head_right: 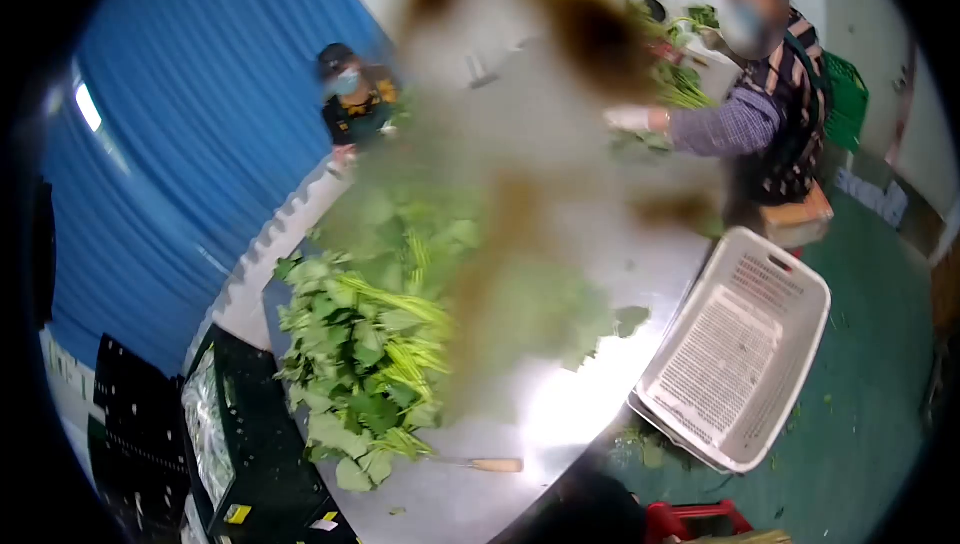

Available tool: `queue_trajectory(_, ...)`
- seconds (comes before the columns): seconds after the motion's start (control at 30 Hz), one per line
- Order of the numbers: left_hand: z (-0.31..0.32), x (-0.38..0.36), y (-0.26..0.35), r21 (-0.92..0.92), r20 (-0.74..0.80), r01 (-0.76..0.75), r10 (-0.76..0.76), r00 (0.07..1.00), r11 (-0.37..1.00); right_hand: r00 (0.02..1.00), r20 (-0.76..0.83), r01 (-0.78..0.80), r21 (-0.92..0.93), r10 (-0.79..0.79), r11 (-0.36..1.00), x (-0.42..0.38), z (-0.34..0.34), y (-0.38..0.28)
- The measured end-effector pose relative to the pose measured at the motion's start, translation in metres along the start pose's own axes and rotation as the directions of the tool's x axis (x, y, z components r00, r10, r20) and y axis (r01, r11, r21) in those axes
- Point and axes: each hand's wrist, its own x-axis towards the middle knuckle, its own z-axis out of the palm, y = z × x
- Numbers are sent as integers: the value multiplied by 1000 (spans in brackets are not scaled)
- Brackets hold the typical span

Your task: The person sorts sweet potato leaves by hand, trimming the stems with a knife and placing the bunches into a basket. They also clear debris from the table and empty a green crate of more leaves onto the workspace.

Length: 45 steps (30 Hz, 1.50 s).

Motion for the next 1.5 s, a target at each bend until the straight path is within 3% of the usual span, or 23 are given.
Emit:
queue_trajectory(0.33, 17, -14, -11, -121, -142, -152, 135, 981, 981, 964, -3, 263, -108, -265, 959, 56, -95, -128)
queue_trajectory(0.67, 41, -10, -13, -111, -349, -325, 270, 897, 939, 940, 69, 342, -220, -335, 913, 74, -131, -179)
queue_trajectory(0.83, 61, -6, -25, -43, -471, -436, 367, 802, 899, 929, 87, 369, -251, -359, 895, 86, -130, -172)
queue_trajectory(1.0, 92, -2, -49, 42, -586, -526, 448, 675, 849, 908, 139, 420, -303, -396, 856, 118, -112, -120)
queue_trajectory(1.07, 88, -30, -20, -118, -564, -366, 241, 790, 923, 901, 166, 433, -329, -400, 839, 129, -105, -91)
queue_trajectory(1.13, 88, -31, -14, -293, -499, -566, 382, 778, 771, 889, 210, 457, -364, -407, 811, 137, -106, -59)
queue_trajectory(1.17, 89, -38, -13, -283, -540, -439, 237, 808, 853, 883, 242, 468, -378, -403, 799, 134, -106, -47)
queue_trajectory(1.2, 84, -22, -31, -236, -516, -416, 250, 819, 878, 870, 271, 490, -384, -412, 783, 136, -109, -41)
queue_trajectory(1.27, 84, -38, -11, -435, -490, -423, 184, 852, 795, 815, 284, 577, -311, -506, 755, 130, -130, -51)
queue_trajectory(1.33, 95, -31, -5, -517, -609, -523, 138, 781, 678, 651, 161, 750, 20, -742, 662, 84, -176, -92)
queue_trajectory(1.4, 103, -14, -6, -176, -872, -206, -55, 487, 963, 354, -127, 892, 343, -927, 294, -3, -238, -145)
queue_trajectory(1.43, 118, -19, 10, -55, -957, 21, -59, 285, 998, 328, -213, 911, 328, -920, 249, -25, -261, -173)
queue_trajectory(1.47, 127, -12, 16, -4, -996, 121, -15, 87, 993, 299, -299, 930, 303, -906, 207, -41, -281, -195)
queue_trajectory(1.5, 128, -17, 21, -83, -992, 80, -90, 86, 993, 299, -382, 916, 371, -874, 151, -38, -291, -218)
